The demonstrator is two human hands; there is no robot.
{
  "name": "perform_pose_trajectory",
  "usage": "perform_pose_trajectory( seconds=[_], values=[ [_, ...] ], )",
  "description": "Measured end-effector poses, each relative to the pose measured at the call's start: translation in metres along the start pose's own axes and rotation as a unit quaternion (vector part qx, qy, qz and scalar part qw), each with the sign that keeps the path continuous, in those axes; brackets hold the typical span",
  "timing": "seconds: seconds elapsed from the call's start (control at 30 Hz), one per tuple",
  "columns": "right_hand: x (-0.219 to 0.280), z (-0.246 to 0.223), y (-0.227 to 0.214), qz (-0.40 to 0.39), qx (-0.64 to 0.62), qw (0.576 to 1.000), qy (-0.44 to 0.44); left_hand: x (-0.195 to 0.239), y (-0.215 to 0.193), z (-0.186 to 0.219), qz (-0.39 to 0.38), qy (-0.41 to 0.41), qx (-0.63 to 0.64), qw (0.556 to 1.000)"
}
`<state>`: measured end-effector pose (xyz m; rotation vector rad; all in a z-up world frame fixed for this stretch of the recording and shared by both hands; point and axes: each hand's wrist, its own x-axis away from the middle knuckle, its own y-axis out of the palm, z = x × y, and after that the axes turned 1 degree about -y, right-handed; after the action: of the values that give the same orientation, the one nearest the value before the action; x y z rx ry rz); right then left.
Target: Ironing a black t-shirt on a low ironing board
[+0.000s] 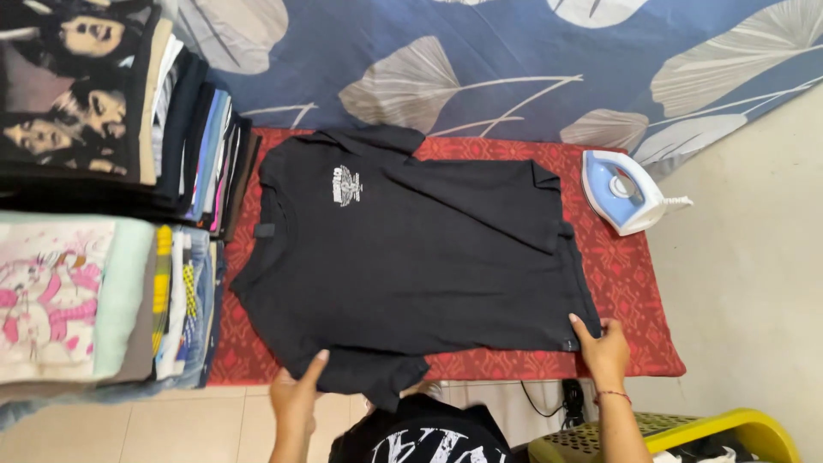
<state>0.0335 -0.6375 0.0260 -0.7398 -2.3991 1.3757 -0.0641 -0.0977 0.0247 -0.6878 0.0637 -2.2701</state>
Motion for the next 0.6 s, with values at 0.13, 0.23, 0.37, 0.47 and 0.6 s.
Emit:
perform_pose_trajectory(
  seconds=[0.13, 0.23, 0.37, 0.47, 0.6],
  values=[
    [0.002, 0.003, -0.004, -0.022, 0.003, 0.999, -0.031, 0.035, 0.001, -0.009, -0.096, -0.115, 0.207, 0.967],
    [-0.003, 0.027, 0.001, 0.013, -0.101, 0.991, -0.087, 0.054, -0.01, 0.0, -0.104, -0.074, 0.286, 0.95],
    [0.003, 0.037, -0.003, -0.025, -0.246, 0.969, -0.018, 0.041, -0.035, -0.029, -0.005, 0.101, 0.053, 0.993],
    [0.012, 0.03, -0.013, -0.01, -0.15, 0.985, -0.088, 0.042, -0.048, -0.022, 0.0, 0.138, -0.088, 0.987],
    [0.016, 0.028, -0.014, 0.002, -0.132, 0.986, -0.104, 0.035, -0.06, -0.038, 0.014, 0.138, -0.156, 0.978]
  ],
)
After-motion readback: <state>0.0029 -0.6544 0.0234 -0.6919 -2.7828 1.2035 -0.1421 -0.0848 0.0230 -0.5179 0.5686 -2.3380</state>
